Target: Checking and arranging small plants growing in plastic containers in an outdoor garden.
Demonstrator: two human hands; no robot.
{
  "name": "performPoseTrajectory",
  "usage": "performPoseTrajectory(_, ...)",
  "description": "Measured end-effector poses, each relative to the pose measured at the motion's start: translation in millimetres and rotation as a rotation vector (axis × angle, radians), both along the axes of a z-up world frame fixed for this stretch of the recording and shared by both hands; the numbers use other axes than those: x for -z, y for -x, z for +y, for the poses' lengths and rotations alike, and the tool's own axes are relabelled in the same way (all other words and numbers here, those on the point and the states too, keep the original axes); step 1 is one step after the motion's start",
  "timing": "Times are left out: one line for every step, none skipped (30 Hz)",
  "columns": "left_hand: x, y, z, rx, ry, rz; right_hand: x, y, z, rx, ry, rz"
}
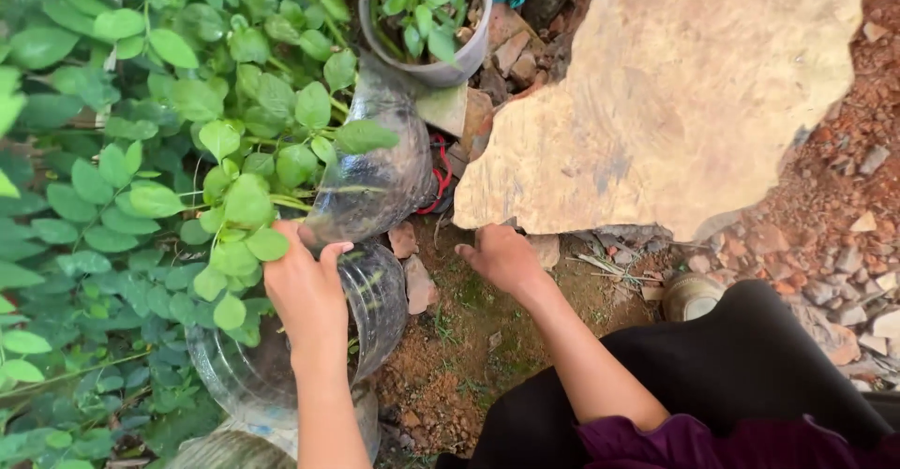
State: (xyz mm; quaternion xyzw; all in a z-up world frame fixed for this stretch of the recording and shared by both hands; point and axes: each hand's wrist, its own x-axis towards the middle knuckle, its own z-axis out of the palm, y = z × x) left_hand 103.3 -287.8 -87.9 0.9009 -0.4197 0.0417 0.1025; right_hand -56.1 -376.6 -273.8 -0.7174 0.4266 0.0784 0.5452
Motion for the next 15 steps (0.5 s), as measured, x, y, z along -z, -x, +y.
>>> performPoseTrajectory(0.2, 0.4, 0.0, -0.026, -0.005, 0.0, -1.2, 0.9, -2.7, 0.005, -0.022, 0.022)
performPoseTrajectory(0.5, 2.1, -1.5, -0.024, -0.009, 0.003, -1.5, 2.1, -4.2, 0.008, -0.027, 0.024)
performPoseTrajectory(0.7, 3.3, -2.3, -0.055, -0.008, 0.023, -2.0, 2.9, -5.1, 0.008, -0.051, 0.037)
performPoseTrajectory(0.6, 4.7, -2.2, -0.093, -0.003, 0.04, -2.4, 2.8, -6.8, 0.001, -0.072, 0.047)
performPoseTrajectory(1.1, 6.0, -3.1, -0.097, -0.003, 0.039, -3.0, 3.1, -7.1, -0.003, -0.072, 0.047)
performPoseTrajectory(1.3, 7.3, -3.2, -0.055, 0.015, 0.013, -3.8, 2.9, -7.3, -0.011, -0.064, 0.044)
performPoseTrajectory(1.2, 8.4, -2.9, -0.013, 0.032, -0.013, -4.7, 2.4, -7.2, -0.02, -0.056, 0.042)
performPoseTrajectory(5.1, 6.8, -1.8, -0.019, 0.032, -0.014, -5.7, 2.2, -6.4, -0.026, -0.056, 0.041)
performPoseTrajectory(8.9, 5.1, -0.5, -0.017, 0.041, -0.015, -6.9, 1.9, -5.4, -0.024, -0.055, 0.051)
performPoseTrajectory(12.7, 3.3, 0.5, -0.015, 0.052, -0.018, -8.0, 1.3, -5.1, -0.022, -0.051, 0.06)
performPoseTrajectory(11.1, 4.6, 0.9, -0.022, 0.053, -0.02, -9.1, 0.7, -4.8, -0.029, -0.049, 0.058)
performPoseTrajectory(9.8, 5.9, 0.7, -0.015, 0.027, -0.036, -10.0, 0.3, -4.9, -0.033, -0.063, 0.064)
performPoseTrajectory(8.4, 7.4, 0.4, -0.009, 0.001, -0.052, -11.0, 0.1, -5.0, -0.037, -0.077, 0.071)
performPoseTrajectory(9.1, 6.4, 2.4, -0.012, 0.003, -0.053, -11.0, 1.0, -4.6, -0.041, -0.075, 0.07)
performPoseTrajectory(9.9, 5.5, 4.4, 0.023, -0.006, -0.08, -10.9, 2.0, -4.2, -0.04, -0.088, 0.066)
